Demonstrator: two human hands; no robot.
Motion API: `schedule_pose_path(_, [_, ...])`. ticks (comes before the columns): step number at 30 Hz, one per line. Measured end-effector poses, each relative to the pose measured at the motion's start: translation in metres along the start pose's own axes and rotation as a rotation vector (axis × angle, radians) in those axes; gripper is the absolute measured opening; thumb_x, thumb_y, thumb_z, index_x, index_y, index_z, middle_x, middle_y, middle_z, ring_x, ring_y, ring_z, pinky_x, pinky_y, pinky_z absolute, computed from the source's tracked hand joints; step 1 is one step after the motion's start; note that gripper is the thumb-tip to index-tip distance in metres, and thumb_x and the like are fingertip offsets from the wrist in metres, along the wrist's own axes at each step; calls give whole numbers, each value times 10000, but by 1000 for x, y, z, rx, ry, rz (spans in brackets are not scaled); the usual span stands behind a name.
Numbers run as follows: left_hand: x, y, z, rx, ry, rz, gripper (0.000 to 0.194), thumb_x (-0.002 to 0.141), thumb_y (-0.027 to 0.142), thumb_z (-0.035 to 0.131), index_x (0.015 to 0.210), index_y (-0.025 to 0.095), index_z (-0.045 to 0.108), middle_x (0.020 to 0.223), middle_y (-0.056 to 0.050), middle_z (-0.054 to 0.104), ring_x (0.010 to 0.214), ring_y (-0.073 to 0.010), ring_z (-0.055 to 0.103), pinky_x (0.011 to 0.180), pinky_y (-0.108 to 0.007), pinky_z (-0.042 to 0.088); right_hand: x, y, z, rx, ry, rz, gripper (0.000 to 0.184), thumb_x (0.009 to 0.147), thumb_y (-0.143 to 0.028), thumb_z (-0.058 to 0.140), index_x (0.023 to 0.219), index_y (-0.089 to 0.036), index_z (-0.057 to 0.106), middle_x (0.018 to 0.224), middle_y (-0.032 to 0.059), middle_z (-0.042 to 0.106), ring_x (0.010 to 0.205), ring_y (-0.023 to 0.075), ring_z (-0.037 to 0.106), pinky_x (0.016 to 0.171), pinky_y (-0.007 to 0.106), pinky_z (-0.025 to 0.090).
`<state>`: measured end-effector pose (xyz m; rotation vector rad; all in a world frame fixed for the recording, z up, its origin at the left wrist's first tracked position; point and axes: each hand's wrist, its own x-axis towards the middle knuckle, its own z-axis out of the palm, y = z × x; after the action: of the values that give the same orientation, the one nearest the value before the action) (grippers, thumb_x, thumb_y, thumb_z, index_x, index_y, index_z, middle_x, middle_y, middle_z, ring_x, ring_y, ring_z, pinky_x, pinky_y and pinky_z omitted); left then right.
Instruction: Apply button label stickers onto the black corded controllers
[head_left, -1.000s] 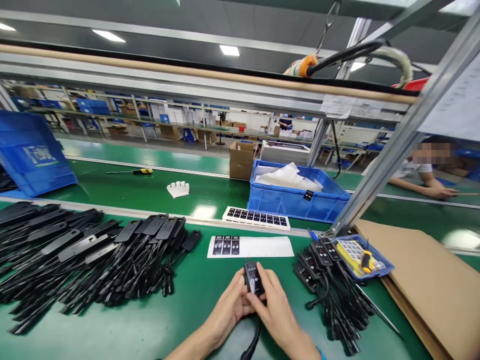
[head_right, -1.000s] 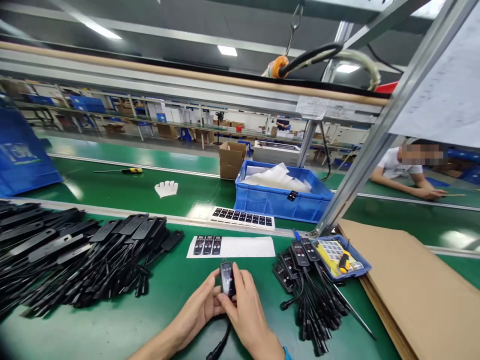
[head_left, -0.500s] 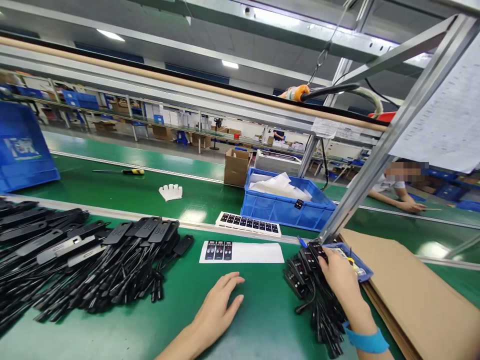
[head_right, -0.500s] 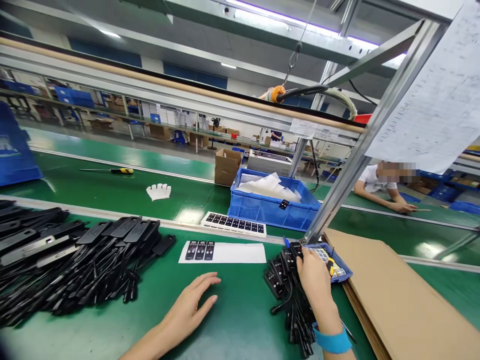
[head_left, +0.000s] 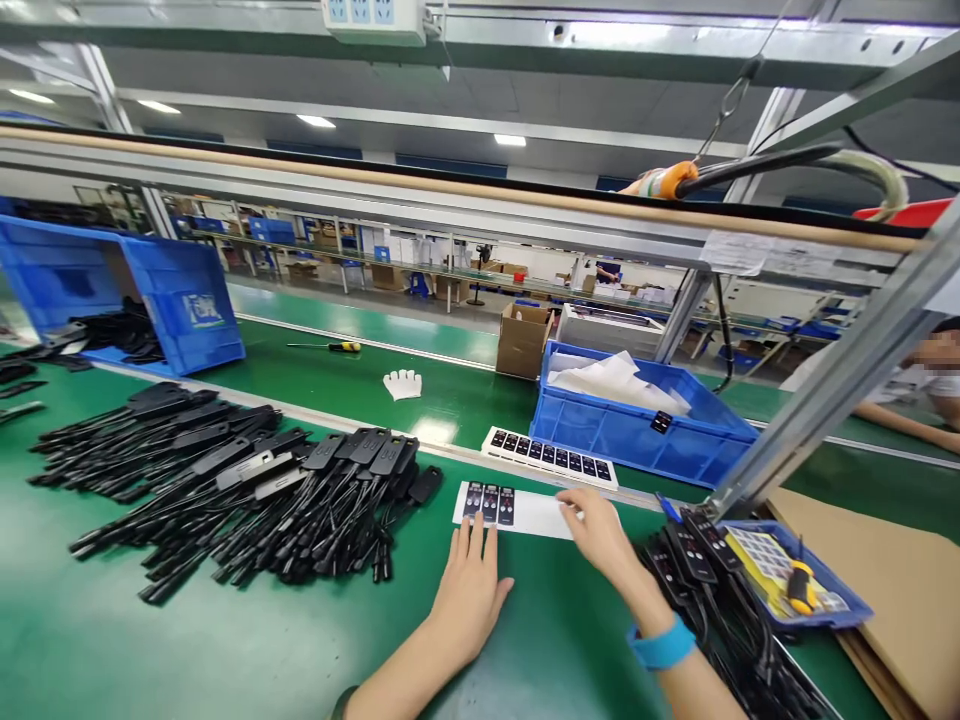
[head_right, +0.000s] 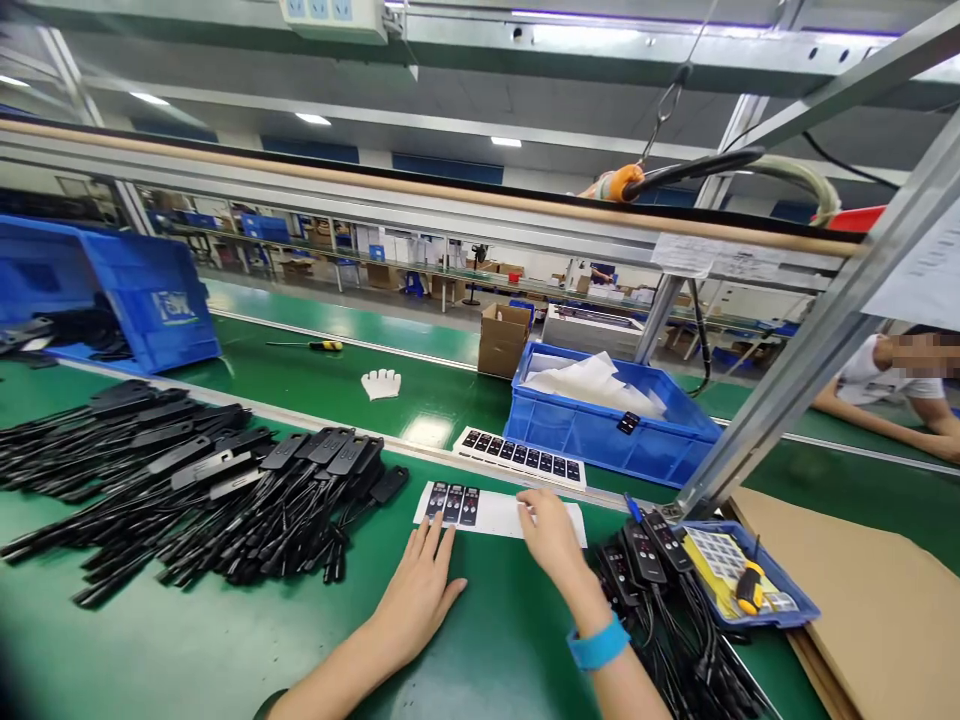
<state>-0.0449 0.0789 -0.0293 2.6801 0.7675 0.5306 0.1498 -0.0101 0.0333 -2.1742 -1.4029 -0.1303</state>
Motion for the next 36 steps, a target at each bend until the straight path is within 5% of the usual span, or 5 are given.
schedule_pose_path(7, [1, -2, -1, 18, -83, -38, 608, 824, 298, 516, 1343, 2, 399, 1417, -285, 354, 1341, -426, 264, 1063, -617, 263, 35, -37, 69, 225, 27, 16, 179, 796, -148, 523, 861, -130, 689, 845, 123, 635, 841, 272, 627, 789, 380, 490])
schedule_pose_path(16, [13, -5, -28, 78, 122, -6, 417, 843, 240, 497, 1239, 121, 553, 1171, -183, 601, 1060, -348, 557, 900, -463, 460, -4, -35, 21, 470, 254, 70, 245, 907, -350, 445, 836, -186, 611, 880, 68, 604, 828, 212, 581, 691, 291, 478])
schedule_pose_path(20, [29, -31, -47, 210, 200, -194, 456, 860, 89, 341, 1297, 27, 457, 1205, -239, 528, 1044, -354, 511, 838, -493, 449, -38, -21, 5, 527, 314, 130, 251, 901, -399, 478, 842, -181, 588, 840, 54, 590, 772, 194, 562, 682, 295, 463])
schedule_pose_path(32, [43, -57, -53, 385, 223, -324, 144, 804, 106, 501, 846, 51, 627, 898, -188, 582, 900, -323, 557, 732, -421, 491, -88, -8, 21, 637, 244, 155, 206, 897, -395, 515, 847, -212, 595, 855, 38, 569, 809, 187, 555, 721, 298, 440])
schedule_pose_path(36, [39, -51, -62, 321, 273, -257, 247, 861, 172, 478, 1075, 69, 545, 923, -145, 586, 855, -276, 593, 667, -368, 507, -89, -11, 17, 724, 263, 234, 211, 885, -418, 529, 880, -212, 573, 817, 23, 555, 738, 169, 549, 665, 285, 439])
